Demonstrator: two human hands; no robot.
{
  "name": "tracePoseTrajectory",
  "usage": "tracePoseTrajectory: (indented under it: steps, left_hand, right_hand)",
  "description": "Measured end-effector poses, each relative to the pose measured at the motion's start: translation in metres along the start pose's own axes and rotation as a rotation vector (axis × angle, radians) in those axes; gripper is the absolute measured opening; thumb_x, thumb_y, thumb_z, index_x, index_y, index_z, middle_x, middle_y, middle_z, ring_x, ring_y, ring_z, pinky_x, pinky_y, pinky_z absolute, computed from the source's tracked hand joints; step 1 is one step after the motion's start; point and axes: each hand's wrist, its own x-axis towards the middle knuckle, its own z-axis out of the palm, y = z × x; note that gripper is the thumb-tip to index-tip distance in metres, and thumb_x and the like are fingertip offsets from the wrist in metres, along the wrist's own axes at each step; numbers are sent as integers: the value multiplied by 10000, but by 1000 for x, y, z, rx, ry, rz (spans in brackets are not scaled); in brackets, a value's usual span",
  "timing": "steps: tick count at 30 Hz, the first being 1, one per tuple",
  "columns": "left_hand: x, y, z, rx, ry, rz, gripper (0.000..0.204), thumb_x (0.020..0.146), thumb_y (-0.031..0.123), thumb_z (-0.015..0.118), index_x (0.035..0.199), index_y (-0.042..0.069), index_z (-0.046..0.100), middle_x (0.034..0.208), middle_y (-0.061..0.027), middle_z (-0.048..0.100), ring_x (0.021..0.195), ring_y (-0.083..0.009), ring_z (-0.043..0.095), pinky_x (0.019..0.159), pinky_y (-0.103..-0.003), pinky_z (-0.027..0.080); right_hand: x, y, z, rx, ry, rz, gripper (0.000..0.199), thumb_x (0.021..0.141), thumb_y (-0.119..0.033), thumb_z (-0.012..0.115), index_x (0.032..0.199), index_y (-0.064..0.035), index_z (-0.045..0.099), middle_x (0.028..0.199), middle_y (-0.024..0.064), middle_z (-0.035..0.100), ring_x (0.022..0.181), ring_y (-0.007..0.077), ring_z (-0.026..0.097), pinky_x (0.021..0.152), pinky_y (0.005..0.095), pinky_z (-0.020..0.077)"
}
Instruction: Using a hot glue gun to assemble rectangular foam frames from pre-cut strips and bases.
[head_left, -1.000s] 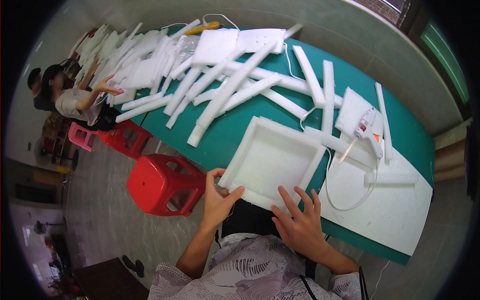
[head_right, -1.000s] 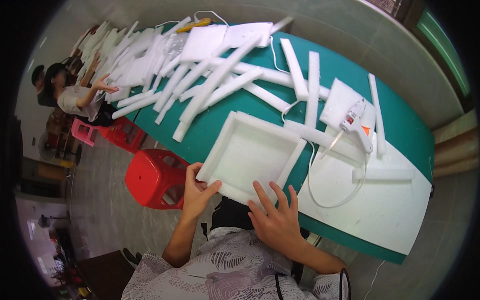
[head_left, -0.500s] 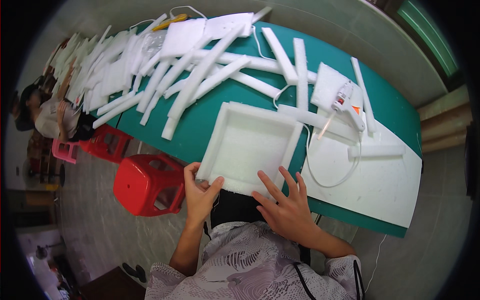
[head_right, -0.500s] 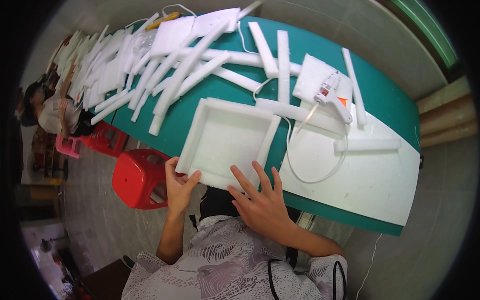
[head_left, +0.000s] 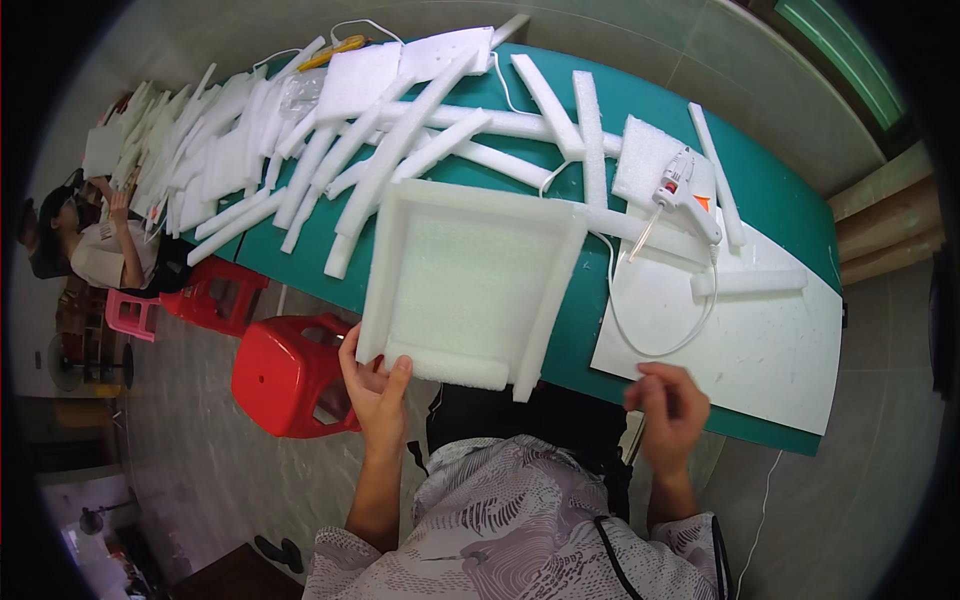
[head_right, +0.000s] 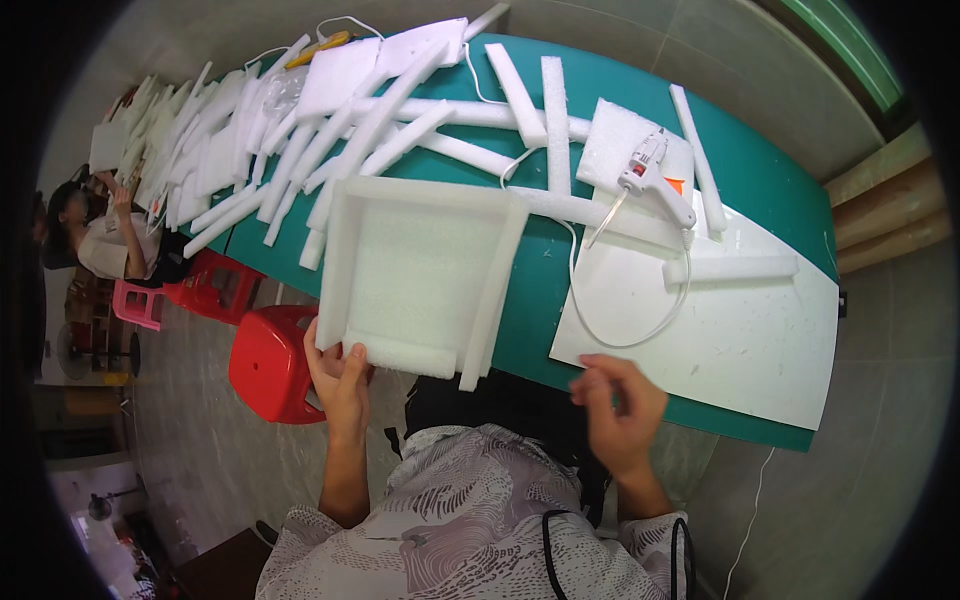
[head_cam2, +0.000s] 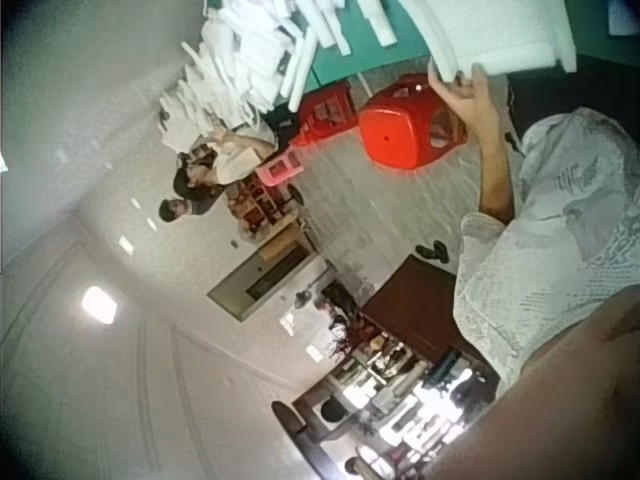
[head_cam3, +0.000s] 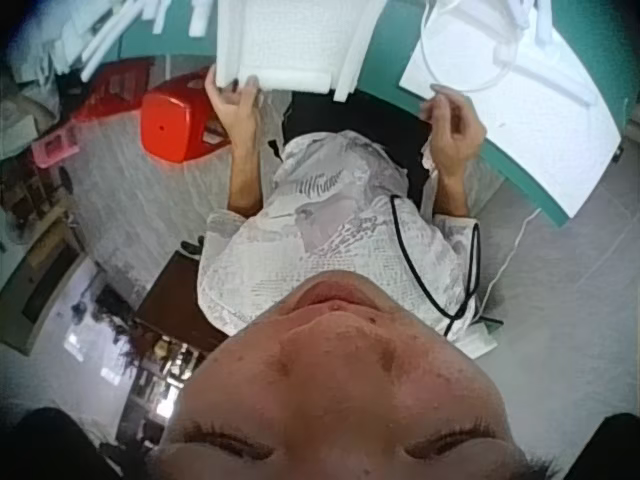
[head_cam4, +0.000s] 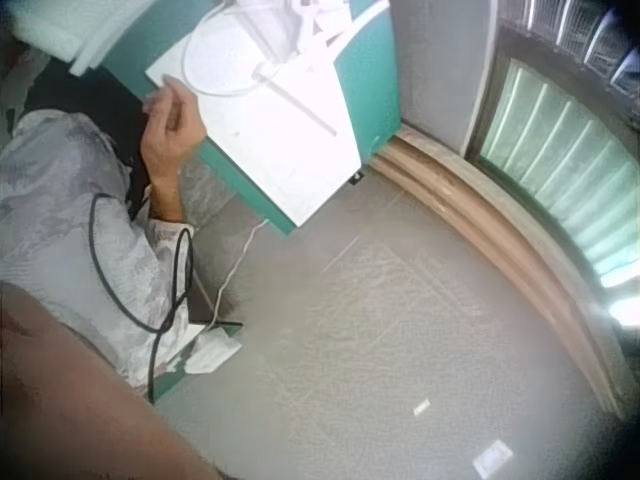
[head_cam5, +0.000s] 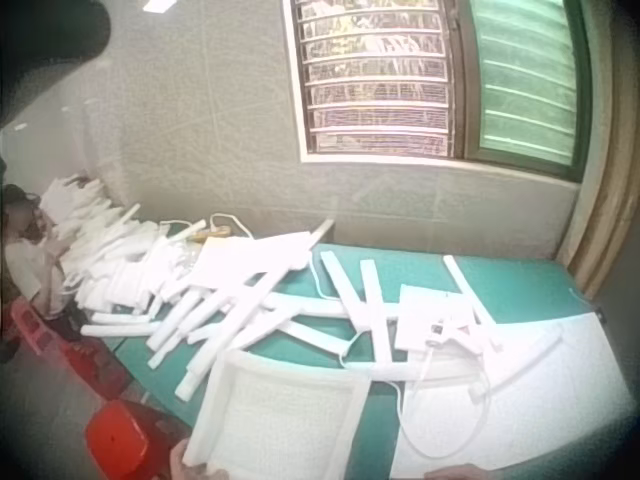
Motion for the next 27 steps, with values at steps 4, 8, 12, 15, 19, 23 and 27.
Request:
tracePoseTrajectory:
  steps: [4,8,12,15,19,23,27]
  left_hand:
    - [4,6,-1,-106,22,-14,684,837,-16,662,1391,26,263,1329,-154,412,1216,-233,457,1012,-345,389]
    - [6,10,7,-162,-14,13,691,842,-34,649,1401,51,252,1337,-137,405,1230,-222,440,1013,-357,394]
    - [1,10,24,-247,-46,-20,694,842,-41,643,1403,67,249,1342,-115,405,1232,-214,438,1018,-358,392]
    - [-4,17,45,-304,-108,-19,700,840,-35,647,1405,75,247,1344,-104,406,1232,-206,435,1015,-350,387]
    - [-9,12,58,-359,-173,-49,711,839,-15,660,1407,73,243,1350,-103,401,1241,-207,423,1018,-350,374]
    - [-12,4,71,-349,-231,-59,727,830,3,684,1405,65,244,1350,-107,394,1253,-212,404,1035,-362,345]
    - [-12,5,83,-345,-240,-81,754,816,15,705,1406,59,237,1349,-116,389,1269,-226,388,1056,-374,319]
  right_hand:
    - [11,-1,-13,-15,149,53,132,884,-2,565,985,25,646,732,54,640,794,127,611,759,313,490]
    - [16,4,-8,-103,78,-250,310,860,-28,593,1166,17,565,1023,125,625,1005,201,581,943,341,418]
    - [13,-11,28,312,-265,-96,891,785,-46,699,1485,-50,148,1388,181,426,1260,266,449,969,375,426]
    - [17,-13,39,318,-394,-46,996,763,-27,730,1506,-63,66,1398,172,409,1246,246,457,876,332,478]
    - [16,-9,39,356,-451,-16,991,760,-17,745,1499,-66,88,1329,118,444,1182,197,489,820,308,495]
    - [10,4,51,502,-158,47,883,753,-11,757,1444,-54,210,1284,86,466,1154,173,494,896,312,475]
    - [9,13,60,775,-76,16,792,761,9,747,1394,-42,273,1264,71,469,1164,170,489,935,313,458]
